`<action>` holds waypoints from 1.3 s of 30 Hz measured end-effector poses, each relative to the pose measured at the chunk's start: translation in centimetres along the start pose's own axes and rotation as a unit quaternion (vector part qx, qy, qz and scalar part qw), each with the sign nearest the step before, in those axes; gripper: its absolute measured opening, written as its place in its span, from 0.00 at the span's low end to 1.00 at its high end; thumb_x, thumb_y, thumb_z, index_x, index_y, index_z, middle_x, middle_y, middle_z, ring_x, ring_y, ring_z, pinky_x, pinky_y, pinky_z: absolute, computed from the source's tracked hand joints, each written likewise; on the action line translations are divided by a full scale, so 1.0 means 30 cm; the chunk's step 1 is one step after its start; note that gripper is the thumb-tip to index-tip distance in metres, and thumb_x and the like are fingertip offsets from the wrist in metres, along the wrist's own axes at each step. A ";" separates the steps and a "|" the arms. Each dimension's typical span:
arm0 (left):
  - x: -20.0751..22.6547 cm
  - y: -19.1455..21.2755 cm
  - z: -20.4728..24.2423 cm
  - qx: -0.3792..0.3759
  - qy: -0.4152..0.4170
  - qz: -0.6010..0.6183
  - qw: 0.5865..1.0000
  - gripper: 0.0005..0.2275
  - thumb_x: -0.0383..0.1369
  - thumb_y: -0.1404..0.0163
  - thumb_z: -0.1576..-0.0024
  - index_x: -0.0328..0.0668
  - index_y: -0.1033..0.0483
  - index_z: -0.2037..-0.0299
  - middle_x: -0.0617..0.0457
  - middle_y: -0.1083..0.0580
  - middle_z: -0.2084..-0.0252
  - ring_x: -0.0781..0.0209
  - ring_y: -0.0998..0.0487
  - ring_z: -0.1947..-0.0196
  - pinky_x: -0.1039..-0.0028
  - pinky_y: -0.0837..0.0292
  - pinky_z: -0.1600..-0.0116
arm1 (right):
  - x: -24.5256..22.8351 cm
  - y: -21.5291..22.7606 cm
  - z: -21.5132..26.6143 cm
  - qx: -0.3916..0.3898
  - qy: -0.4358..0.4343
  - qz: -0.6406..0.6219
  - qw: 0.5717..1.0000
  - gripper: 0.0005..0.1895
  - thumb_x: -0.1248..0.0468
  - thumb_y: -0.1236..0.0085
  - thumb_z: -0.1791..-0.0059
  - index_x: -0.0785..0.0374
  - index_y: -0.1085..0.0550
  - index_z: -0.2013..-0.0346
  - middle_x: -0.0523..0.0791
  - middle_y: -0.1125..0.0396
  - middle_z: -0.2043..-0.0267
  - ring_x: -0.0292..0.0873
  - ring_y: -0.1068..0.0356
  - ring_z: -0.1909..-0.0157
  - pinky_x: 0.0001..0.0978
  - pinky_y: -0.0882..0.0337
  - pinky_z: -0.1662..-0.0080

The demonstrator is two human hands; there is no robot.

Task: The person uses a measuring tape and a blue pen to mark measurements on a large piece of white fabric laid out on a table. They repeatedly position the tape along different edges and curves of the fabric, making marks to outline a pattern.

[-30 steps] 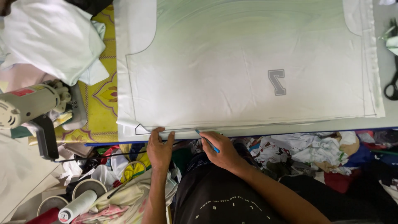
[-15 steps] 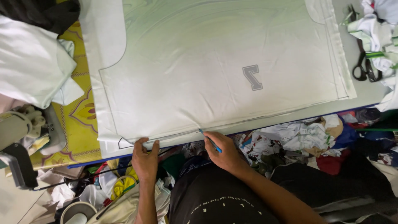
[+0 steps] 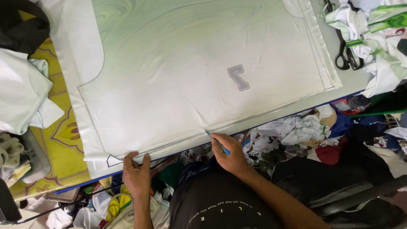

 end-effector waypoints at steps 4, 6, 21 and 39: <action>0.027 0.011 0.007 0.001 0.019 -0.013 1.000 0.16 0.45 0.39 0.46 0.50 0.24 0.54 0.58 0.37 0.74 0.57 0.34 0.72 0.63 0.37 0.59 | -0.014 0.005 -0.007 0.007 0.010 -0.018 1.000 0.16 0.62 0.48 0.44 0.69 0.25 0.46 0.53 0.24 0.53 0.51 0.22 0.52 0.43 0.21 0.52; 0.026 0.007 0.007 -0.008 0.033 -0.023 0.999 0.17 0.47 0.39 0.47 0.51 0.25 0.54 0.58 0.37 0.74 0.58 0.34 0.72 0.63 0.37 0.60 | -0.002 0.001 -0.007 0.002 0.008 -0.025 1.000 0.17 0.62 0.48 0.44 0.70 0.25 0.46 0.53 0.24 0.53 0.52 0.22 0.53 0.43 0.21 0.52; 0.020 0.000 0.004 -0.019 0.040 -0.022 0.999 0.16 0.45 0.39 0.46 0.48 0.25 0.54 0.57 0.37 0.75 0.57 0.34 0.73 0.62 0.37 0.60 | 0.037 0.092 -0.004 0.062 -0.034 0.006 0.997 0.16 0.63 0.46 0.46 0.70 0.24 0.46 0.54 0.24 0.51 0.52 0.22 0.50 0.43 0.19 0.51; 0.009 -0.004 -0.001 0.010 0.025 -0.031 0.999 0.17 0.45 0.37 0.47 0.50 0.25 0.54 0.58 0.37 0.74 0.58 0.34 0.73 0.64 0.36 0.59 | 0.059 0.190 -0.008 0.129 -0.040 0.027 0.990 0.14 0.62 0.45 0.46 0.68 0.22 0.50 0.50 0.22 0.58 0.45 0.21 0.59 0.38 0.20 0.57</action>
Point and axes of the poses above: each hand's wrist, its own z-axis away from the middle knuckle, its own y-axis out of the back of the hand, x = y × z, the point moved 6 cm from there along -z, towards the middle knuckle
